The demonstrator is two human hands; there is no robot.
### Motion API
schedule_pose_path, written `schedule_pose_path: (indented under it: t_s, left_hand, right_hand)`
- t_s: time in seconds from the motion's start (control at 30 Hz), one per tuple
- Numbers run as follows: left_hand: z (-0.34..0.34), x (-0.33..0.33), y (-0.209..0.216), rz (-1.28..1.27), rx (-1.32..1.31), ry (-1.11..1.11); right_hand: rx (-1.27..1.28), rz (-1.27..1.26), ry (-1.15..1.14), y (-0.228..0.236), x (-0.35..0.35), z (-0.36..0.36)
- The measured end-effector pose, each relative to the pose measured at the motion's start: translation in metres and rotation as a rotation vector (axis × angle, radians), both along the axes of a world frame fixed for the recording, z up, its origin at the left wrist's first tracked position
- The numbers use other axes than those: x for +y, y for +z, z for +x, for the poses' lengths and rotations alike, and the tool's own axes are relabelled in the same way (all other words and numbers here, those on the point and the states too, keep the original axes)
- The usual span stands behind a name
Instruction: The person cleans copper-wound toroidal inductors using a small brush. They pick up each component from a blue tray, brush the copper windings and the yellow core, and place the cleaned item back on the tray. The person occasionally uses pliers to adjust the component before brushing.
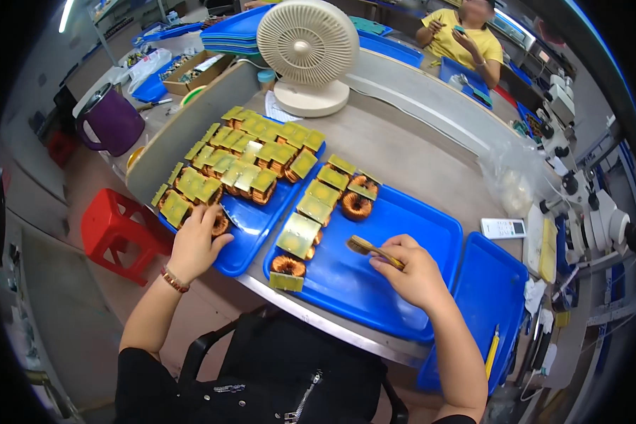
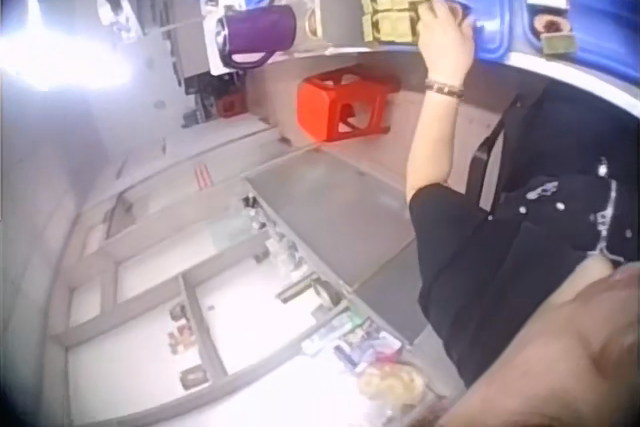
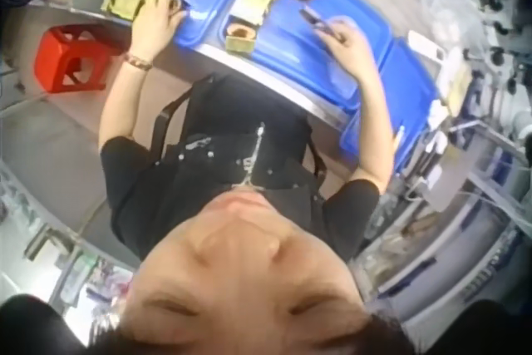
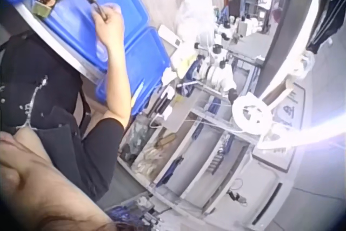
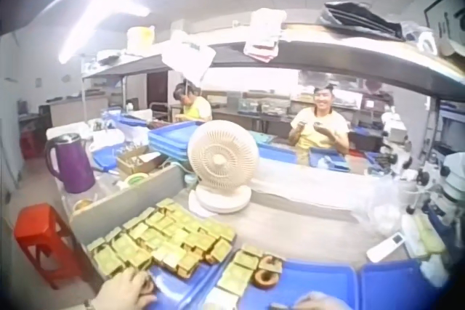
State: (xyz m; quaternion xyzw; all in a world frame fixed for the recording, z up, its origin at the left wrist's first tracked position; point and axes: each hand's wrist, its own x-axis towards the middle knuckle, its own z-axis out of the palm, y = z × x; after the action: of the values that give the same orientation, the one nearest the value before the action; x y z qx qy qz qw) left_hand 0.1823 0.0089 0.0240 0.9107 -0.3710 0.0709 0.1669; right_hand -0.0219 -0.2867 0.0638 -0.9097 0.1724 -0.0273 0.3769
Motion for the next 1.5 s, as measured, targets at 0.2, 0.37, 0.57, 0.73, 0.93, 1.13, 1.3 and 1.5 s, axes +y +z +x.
schedule_pose_path:
  t_s: [0.2, 0.37, 0.57, 0.73, 0.93, 1.13, 1.3, 1.5]
  left_hand:
    - [-0.014, -0.018, -0.021, 0.045, -0.029, 0.190]
    - [-0.013, -0.020, -0.017, 0.036, 0.063, 0.187]
    - [-0.011, 0.010, -0.015, -0.818, 0.835, -0.134]
    - [-0.116, 0.011, 0.012, -0.885, 1.311, -0.609]
    - [-0.169, -0.002, -0.024, -0.824, 1.561, -0.853]
    - [-0.178, -0.017, -0.026, -0.712, 1.582, -0.801]
    - [-0.190, -0.024, -0.016, -0.909, 2.100, -0.654]
    - [-0.203, -0.044, -0.020, -0.936, 2.291, -0.632]
  right_hand:
    - [-0.002, -0.004, -0.103, 0.033, 0.035, -0.069]
    - [-0.067, 0.040, -0.201, 0.031, 0.047, -0.123]
    - [-0.215, 0.031, -0.242, 0.018, 0.069, -0.137]
    - [-0.454, -0.163, -0.156, 0.010, 0.103, -0.121]
    - [-0.234, -0.674, -0.212, -0.013, 0.114, -0.117]
    - [-0.550, -0.394, -0.161, -0.021, 0.135, -0.132]
    - [-0.509, 0.186, -0.289, -0.038, 0.109, -0.154]
    - [-0.578, 0.902, -0.119, -0.053, 0.143, -0.136]
